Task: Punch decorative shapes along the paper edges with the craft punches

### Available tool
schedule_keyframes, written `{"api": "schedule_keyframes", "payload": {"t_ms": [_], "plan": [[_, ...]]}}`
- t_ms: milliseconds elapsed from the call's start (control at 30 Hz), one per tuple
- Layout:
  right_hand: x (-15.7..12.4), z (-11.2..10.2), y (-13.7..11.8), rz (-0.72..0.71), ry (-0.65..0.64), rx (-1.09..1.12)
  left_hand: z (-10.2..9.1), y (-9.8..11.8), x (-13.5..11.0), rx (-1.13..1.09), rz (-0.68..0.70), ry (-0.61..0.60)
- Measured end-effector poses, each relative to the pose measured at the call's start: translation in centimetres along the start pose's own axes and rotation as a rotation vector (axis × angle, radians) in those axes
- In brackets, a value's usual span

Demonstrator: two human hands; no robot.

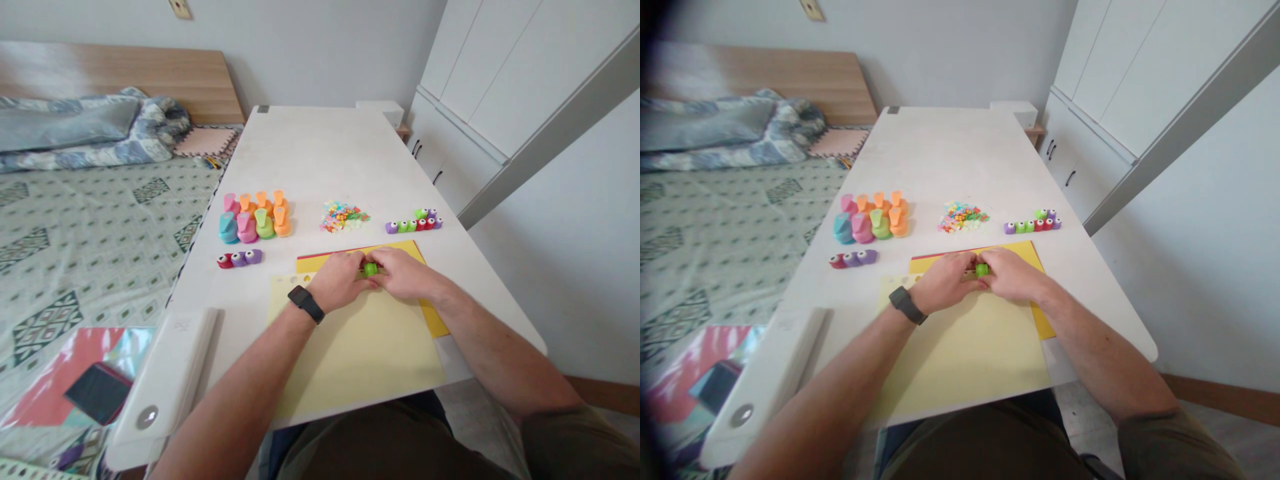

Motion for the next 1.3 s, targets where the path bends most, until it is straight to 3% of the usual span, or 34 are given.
{"api": "schedule_keyframes", "payload": {"t_ms": [233, 433, 700, 1033, 1233, 1300], "plan": [[-0.1, 0.1, 0.2, -0.008, -0.005, 0.030, -0.3, -0.5, 0.1, -0.066, -0.037, -0.024], [-0.3, -0.3, 0.6, 0.018, 0.018, 0.050, -1.6, -1.4, -0.9, -0.029, -0.064, 0.028], [-0.3, -1.5, 1.6, 0.085, 0.146, 0.171, -2.2, -3.4, -2.1, -0.005, -0.120, 0.061], [-0.6, -1.7, 4.7, 0.195, 0.319, 0.354, -2.2, -3.6, -2.6, 0.003, -0.099, 0.085], [-0.1, -0.5, 4.1, 0.194, 0.244, 0.504, -2.0, -3.5, -2.8, 0.029, -0.100, 0.071], [0.0, -1.0, 3.6, 0.169, 0.291, 0.467, -2.0, -3.5, -2.8, 0.029, -0.098, 0.067]]}}
Point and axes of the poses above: each hand's wrist, its own x-axis towards the middle knuckle, its own z-axis out of the palm, y = z × x, the point moved 10 cm from there along x, towards the middle knuckle, and after that the axes turned 8 degrees about -z, right-handed, at the moved point
